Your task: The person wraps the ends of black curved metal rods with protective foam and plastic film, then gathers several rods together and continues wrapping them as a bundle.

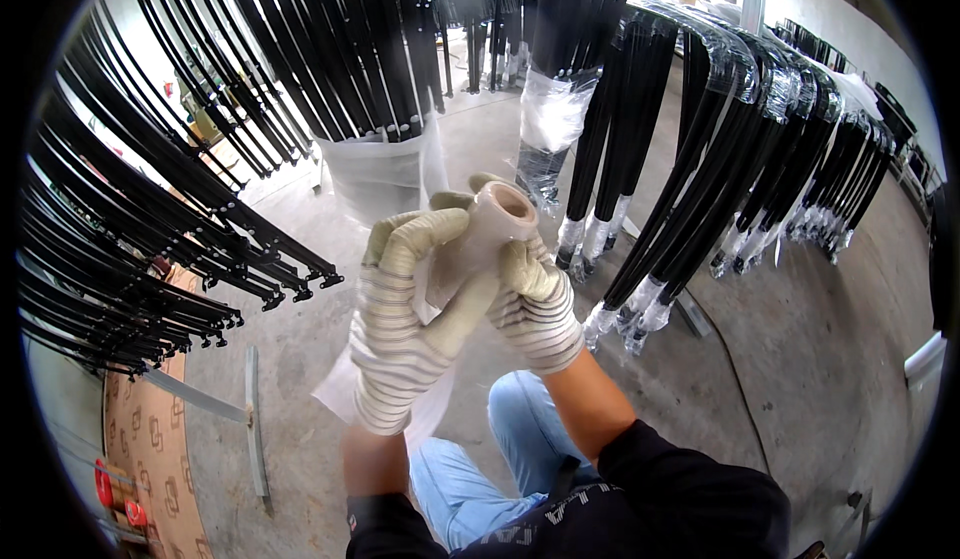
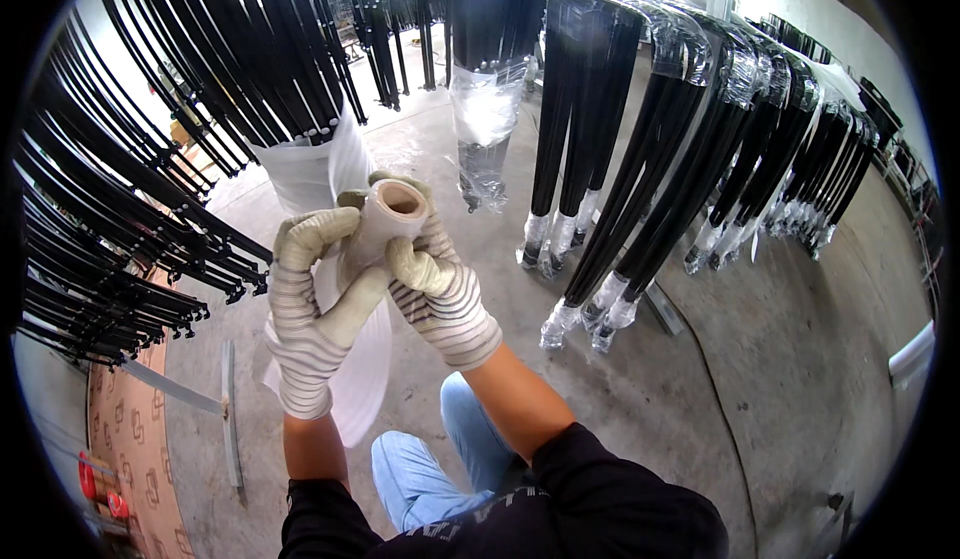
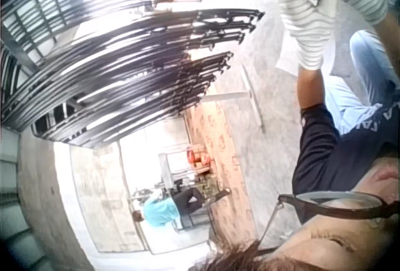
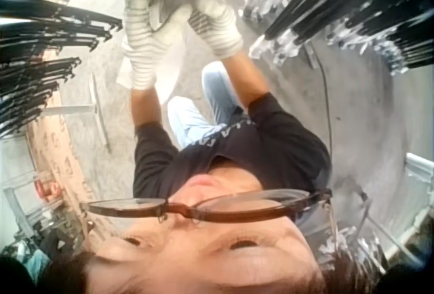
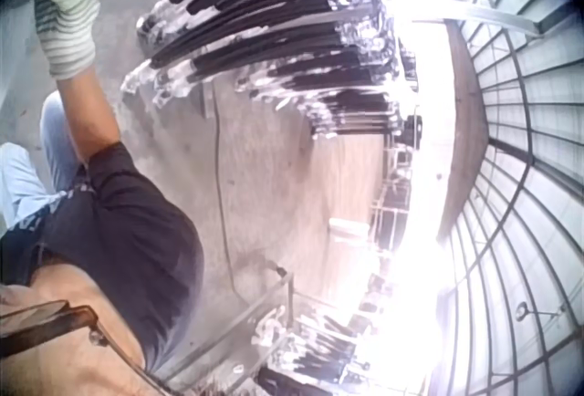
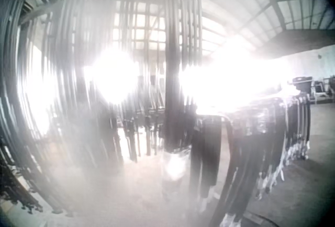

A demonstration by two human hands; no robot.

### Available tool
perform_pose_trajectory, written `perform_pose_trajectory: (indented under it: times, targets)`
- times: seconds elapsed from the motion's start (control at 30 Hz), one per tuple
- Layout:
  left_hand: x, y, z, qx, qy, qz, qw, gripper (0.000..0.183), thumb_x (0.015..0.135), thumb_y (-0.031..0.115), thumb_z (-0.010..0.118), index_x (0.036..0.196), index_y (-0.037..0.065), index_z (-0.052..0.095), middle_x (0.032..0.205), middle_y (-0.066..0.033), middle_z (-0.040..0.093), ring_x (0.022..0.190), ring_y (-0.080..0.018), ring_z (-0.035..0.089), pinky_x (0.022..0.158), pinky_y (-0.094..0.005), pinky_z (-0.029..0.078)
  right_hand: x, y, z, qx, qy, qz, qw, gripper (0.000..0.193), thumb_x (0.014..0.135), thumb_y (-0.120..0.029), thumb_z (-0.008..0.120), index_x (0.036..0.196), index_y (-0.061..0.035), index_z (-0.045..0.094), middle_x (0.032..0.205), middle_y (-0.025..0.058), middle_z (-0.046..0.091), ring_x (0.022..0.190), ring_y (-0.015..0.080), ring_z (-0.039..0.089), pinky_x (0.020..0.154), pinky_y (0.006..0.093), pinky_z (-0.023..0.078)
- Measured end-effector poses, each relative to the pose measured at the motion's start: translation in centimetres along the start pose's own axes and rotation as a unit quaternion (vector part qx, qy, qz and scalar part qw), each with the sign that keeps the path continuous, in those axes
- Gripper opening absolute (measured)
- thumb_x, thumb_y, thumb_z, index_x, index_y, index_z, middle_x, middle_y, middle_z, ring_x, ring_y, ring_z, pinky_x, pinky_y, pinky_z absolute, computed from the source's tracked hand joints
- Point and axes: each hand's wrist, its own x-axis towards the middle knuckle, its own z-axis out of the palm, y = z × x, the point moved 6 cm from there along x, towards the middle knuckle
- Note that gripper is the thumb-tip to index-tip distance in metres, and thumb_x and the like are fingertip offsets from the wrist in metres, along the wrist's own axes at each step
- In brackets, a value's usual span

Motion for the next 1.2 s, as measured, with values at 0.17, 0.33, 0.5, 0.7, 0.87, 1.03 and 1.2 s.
perform_pose_trajectory:
  times: [0.17, 0.33, 0.5, 0.7, 0.87, 1.03, 1.2]
  targets:
    - [-0.4, -2.9, 0.0, -0.166, -0.001, -0.104, 0.981, 0.025, 0.064, 0.002, 0.069, 0.085, 0.005, 0.057, 0.089, -0.0040, 0.052, 0.086, -0.0146, 0.052, 0.077, -0.0263, 0.043, 0.3, -0.4, 0.8, -0.086, -0.061, -0.054, 0.993, 0.070, 0.065, -0.031, 0.073, 0.121, -0.0128, 0.036, 0.120, 0.0137, 0.044, 0.109, 0.0226, 0.044, 0.091, 0.0333, 0.039]
    - [-0.3, -2.6, -0.4, -0.144, -0.032, -0.076, 0.986, 0.017, 0.064, 0.001, 0.069, 0.075, 0.006, 0.056, 0.087, -0.0023, 0.051, 0.085, -0.0135, 0.051, 0.075, -0.0229, 0.042, 0.4, -0.7, 0.9, -0.189, -0.101, -0.116, 0.970, 0.065, 0.065, -0.026, 0.075, 0.117, -0.0148, 0.038, 0.119, 0.0147, 0.044, 0.109, 0.0217, 0.046, 0.089, 0.0329, 0.042]
    - [-1.0, 0.5, -0.6, 0.212, 0.074, 0.056, 0.973, 0.008, 0.073, 0.015, 0.059, 0.076, 0.010, 0.053, 0.091, -0.0026, 0.050, 0.088, -0.0207, 0.051, 0.089, -0.0389, 0.033, -0.5, -0.7, 0.9, -0.160, -0.022, -0.068, 0.985, 0.073, 0.068, -0.018, 0.072, 0.127, -0.0136, 0.029, 0.111, 0.0097, 0.049, 0.103, 0.0200, 0.050, 0.087, 0.0308, 0.043]
    - [-2.2, -0.7, -0.3, 0.290, 0.147, 0.109, 0.939, 0.014, 0.084, 0.023, 0.051, 0.085, 0.009, 0.046, 0.075, -0.0005, 0.055, 0.079, -0.0206, 0.053, 0.089, -0.0425, 0.034, -2.2, 1.1, -0.6, -0.099, 0.009, 0.061, 0.993, 0.071, 0.060, -0.020, 0.076, 0.120, -0.0006, 0.042, 0.108, 0.0094, 0.053, 0.101, 0.0189, 0.051, 0.088, 0.0323, 0.041]
    - [-2.5, -2.1, -0.1, -0.079, 0.159, -0.015, 0.984, 0.016, 0.086, 0.013, 0.051, 0.090, 0.003, 0.040, 0.078, -0.0030, 0.048, 0.071, -0.0065, 0.048, 0.071, -0.0219, 0.042, -2.3, 0.4, -0.9, -0.067, 0.053, 0.026, 0.996, 0.071, 0.057, -0.019, 0.077, 0.117, -0.0009, 0.043, 0.111, 0.0143, 0.053, 0.102, 0.0228, 0.051, 0.088, 0.0349, 0.041]
    - [-2.6, -3.0, -1.2, -0.040, 0.219, -0.006, 0.975, 0.015, 0.086, 0.014, 0.050, 0.093, 0.004, 0.040, 0.077, -0.0029, 0.047, 0.066, -0.0063, 0.047, 0.062, -0.0184, 0.042, -2.3, 0.1, -0.5, -0.068, 0.054, 0.047, 0.995, 0.069, 0.060, -0.027, 0.075, 0.115, 0.0010, 0.044, 0.098, 0.0131, 0.057, 0.091, 0.0245, 0.056, 0.084, 0.0364, 0.044]
    - [-1.2, -2.8, -1.7, -0.106, 0.176, -0.075, 0.976, 0.011, 0.085, 0.013, 0.051, 0.090, 0.007, 0.043, 0.069, 0.0014, 0.046, 0.057, -0.0026, 0.041, 0.051, -0.0147, 0.035, -2.6, 0.9, -0.2, 0.032, 0.046, 0.099, 0.994, 0.070, 0.065, -0.033, 0.071, 0.117, 0.0020, 0.041, 0.093, 0.0133, 0.056, 0.084, 0.0243, 0.057, 0.080, 0.0380, 0.046]
